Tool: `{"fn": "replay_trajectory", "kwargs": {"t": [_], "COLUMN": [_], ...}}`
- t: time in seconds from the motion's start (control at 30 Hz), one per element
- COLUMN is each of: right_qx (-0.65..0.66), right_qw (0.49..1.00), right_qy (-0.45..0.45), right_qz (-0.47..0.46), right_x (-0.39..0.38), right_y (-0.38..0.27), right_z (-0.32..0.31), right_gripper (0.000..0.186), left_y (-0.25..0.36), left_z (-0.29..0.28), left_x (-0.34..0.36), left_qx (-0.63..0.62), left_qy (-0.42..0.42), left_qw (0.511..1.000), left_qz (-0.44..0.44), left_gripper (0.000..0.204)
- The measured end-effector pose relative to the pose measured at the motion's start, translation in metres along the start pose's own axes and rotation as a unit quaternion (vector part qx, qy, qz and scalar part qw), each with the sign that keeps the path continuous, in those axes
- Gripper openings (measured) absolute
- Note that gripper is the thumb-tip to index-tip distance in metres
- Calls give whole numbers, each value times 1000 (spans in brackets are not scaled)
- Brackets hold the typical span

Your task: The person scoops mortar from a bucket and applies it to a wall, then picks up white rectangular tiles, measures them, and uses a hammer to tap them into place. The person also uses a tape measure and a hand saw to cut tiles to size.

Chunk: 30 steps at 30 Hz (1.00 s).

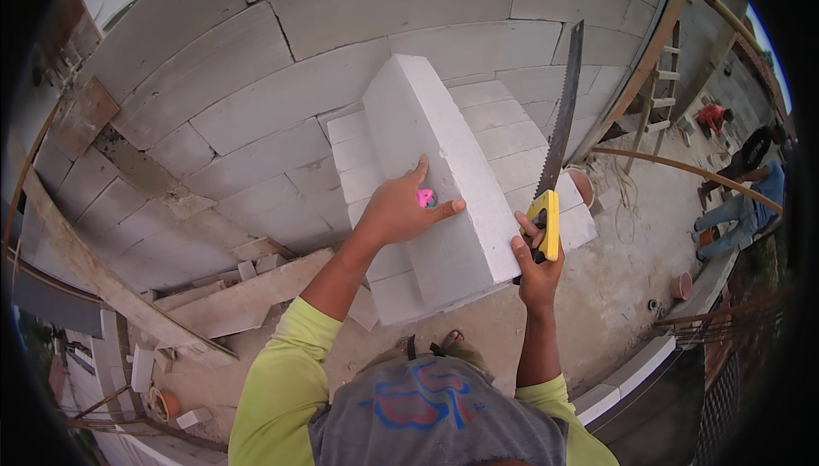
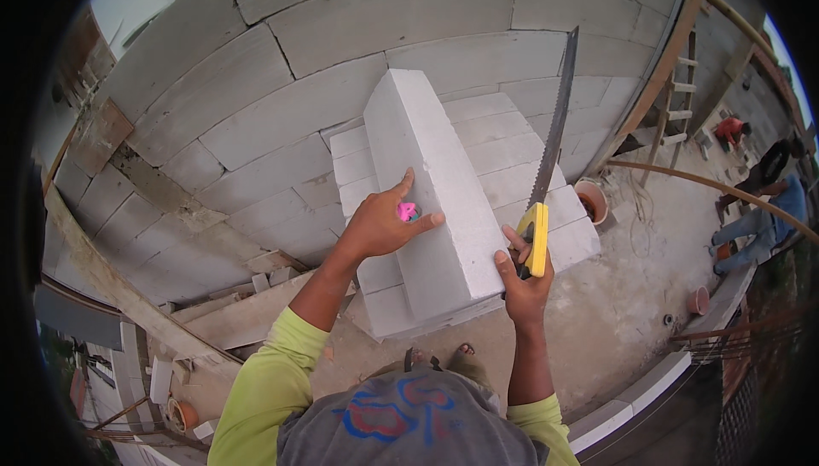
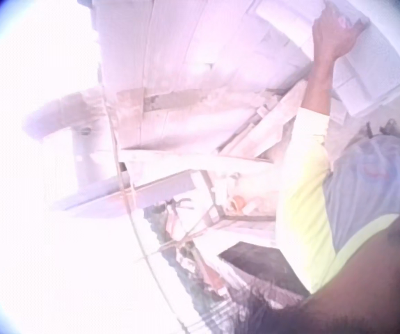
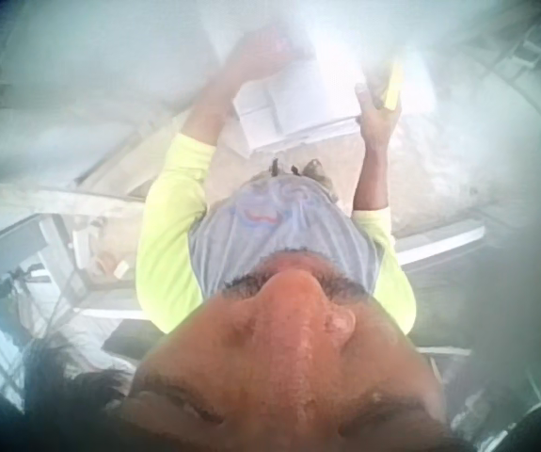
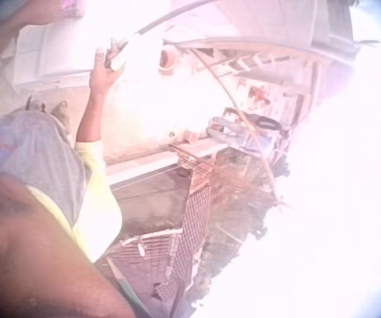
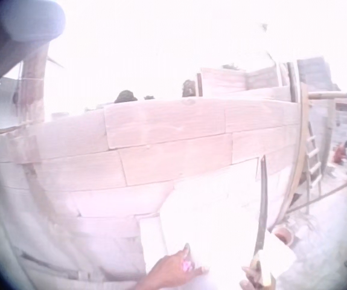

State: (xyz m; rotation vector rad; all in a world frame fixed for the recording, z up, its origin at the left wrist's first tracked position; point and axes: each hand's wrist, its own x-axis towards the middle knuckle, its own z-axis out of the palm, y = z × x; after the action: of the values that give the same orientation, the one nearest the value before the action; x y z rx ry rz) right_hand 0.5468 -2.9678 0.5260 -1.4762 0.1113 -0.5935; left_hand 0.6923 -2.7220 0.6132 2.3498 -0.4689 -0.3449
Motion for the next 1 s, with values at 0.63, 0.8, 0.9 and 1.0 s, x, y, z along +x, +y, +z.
{"fn": "replay_trajectory", "kwargs": {"t": [0.63, 0.8, 0.9, 1.0], "right_qx": [-111, -243, -272, -276], "right_qw": [985, 966, 958, 956], "right_qy": [129, 71, 67, 76], "right_qz": [-30, 44, 60, 70], "right_x": [-24, -36, -40, -54], "right_y": [65, 33, 27, 22], "right_z": [-61, -58, -53, -41], "right_gripper": [28, 36, 33, 35], "left_y": [-10, -1, -4, -5], "left_z": [116, 111, 110, 94], "left_x": [-103, -113, -113, -120], "left_qx": [-67, -61, -57, -41], "left_qy": [18, 27, 4, -45], "left_qw": [996, 997, 998, 995], "left_qz": [-54, -37, -31, -78], "left_gripper": [98, 98, 99, 100]}}
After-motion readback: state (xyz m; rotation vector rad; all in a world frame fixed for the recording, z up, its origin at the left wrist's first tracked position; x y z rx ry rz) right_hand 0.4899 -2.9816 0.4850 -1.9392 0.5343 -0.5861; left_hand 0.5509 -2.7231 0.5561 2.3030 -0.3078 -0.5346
